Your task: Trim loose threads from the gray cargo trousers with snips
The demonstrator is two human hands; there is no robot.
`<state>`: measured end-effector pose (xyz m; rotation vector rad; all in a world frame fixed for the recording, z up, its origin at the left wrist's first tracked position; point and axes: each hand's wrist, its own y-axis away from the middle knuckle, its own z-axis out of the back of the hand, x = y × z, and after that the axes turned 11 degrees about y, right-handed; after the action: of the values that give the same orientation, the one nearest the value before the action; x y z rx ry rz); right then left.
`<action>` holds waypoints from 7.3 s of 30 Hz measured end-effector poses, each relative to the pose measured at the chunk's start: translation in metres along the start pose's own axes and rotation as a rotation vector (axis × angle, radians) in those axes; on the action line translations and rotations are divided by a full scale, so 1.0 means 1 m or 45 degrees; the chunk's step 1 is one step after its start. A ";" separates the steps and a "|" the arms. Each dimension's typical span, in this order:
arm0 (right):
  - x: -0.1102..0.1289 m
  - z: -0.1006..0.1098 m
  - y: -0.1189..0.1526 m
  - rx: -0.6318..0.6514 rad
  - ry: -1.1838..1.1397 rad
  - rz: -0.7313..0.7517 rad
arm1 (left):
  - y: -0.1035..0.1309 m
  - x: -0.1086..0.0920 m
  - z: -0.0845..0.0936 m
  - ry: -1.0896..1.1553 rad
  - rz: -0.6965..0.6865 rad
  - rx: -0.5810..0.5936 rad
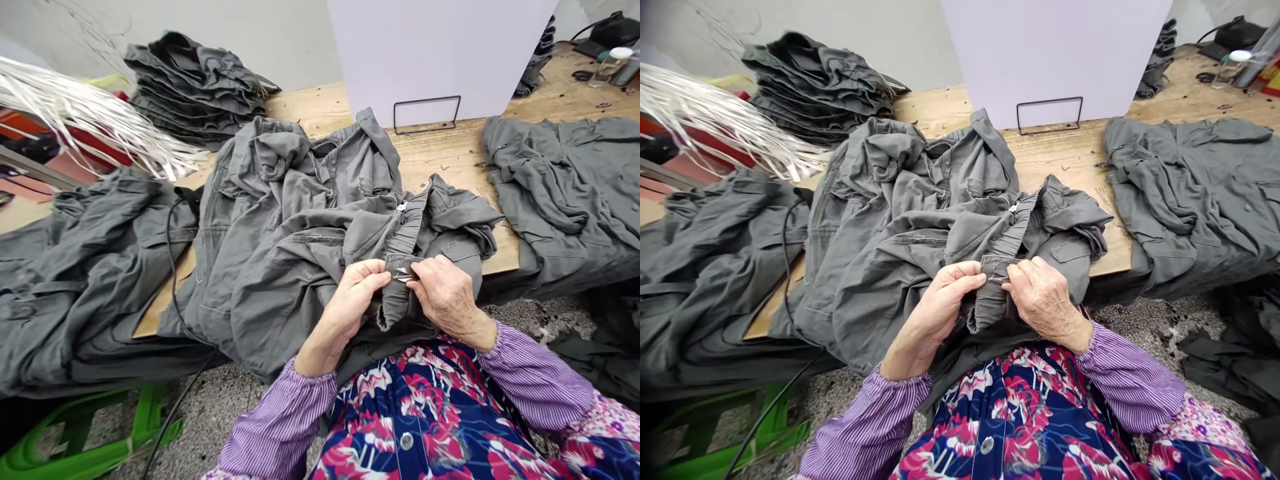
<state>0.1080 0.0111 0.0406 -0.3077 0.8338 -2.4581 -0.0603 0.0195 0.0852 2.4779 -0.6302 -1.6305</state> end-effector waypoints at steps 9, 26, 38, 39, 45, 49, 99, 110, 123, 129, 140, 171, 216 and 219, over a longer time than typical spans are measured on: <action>-0.004 -0.003 -0.001 -0.026 -0.487 -0.311 | 0.002 0.004 0.003 -0.079 -0.013 0.011; 0.011 0.006 0.000 0.151 -0.822 -0.142 | -0.007 0.024 -0.006 -0.021 -0.143 -0.146; -0.008 0.007 0.008 0.059 -0.018 0.027 | -0.005 0.011 0.005 0.085 0.003 0.010; -0.008 0.005 0.007 0.063 0.023 0.057 | -0.005 0.011 0.004 0.071 0.000 0.023; -0.008 -0.002 0.004 0.020 0.044 0.068 | -0.003 0.012 0.002 0.019 -0.018 0.057; -0.010 0.000 0.003 -0.034 0.064 0.040 | -0.003 0.014 0.001 -0.048 -0.048 0.018; -0.102 0.001 0.059 0.123 0.061 -0.542 | 0.010 0.036 -0.023 -1.368 -0.285 0.649; -0.122 -0.020 0.049 0.210 -0.063 -0.487 | -0.054 0.029 -0.051 -1.535 -0.384 0.290; -0.125 -0.048 0.052 0.148 -0.455 -0.843 | -0.160 0.061 -0.072 -1.572 -0.291 0.235; -0.124 -0.049 0.054 0.134 -0.572 -0.926 | -0.158 0.048 -0.063 -1.224 -0.286 0.147; -0.146 -0.006 0.031 -0.008 -0.214 -0.684 | -0.040 0.031 -0.060 -2.096 -0.580 0.760; -0.115 0.071 -0.002 -0.243 -1.131 -0.606 | -0.082 0.013 -0.050 -0.015 0.294 0.323; -0.055 0.030 0.018 0.051 -0.814 -0.726 | -0.060 0.030 -0.055 0.391 0.067 0.293; -0.059 0.032 0.021 -0.034 -0.780 -0.801 | -0.057 0.028 -0.057 0.416 0.043 0.322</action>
<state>0.1773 0.0132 0.0499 -1.4290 0.5440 -2.6304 0.0158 0.0524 0.0673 2.8041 -0.8684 -1.1547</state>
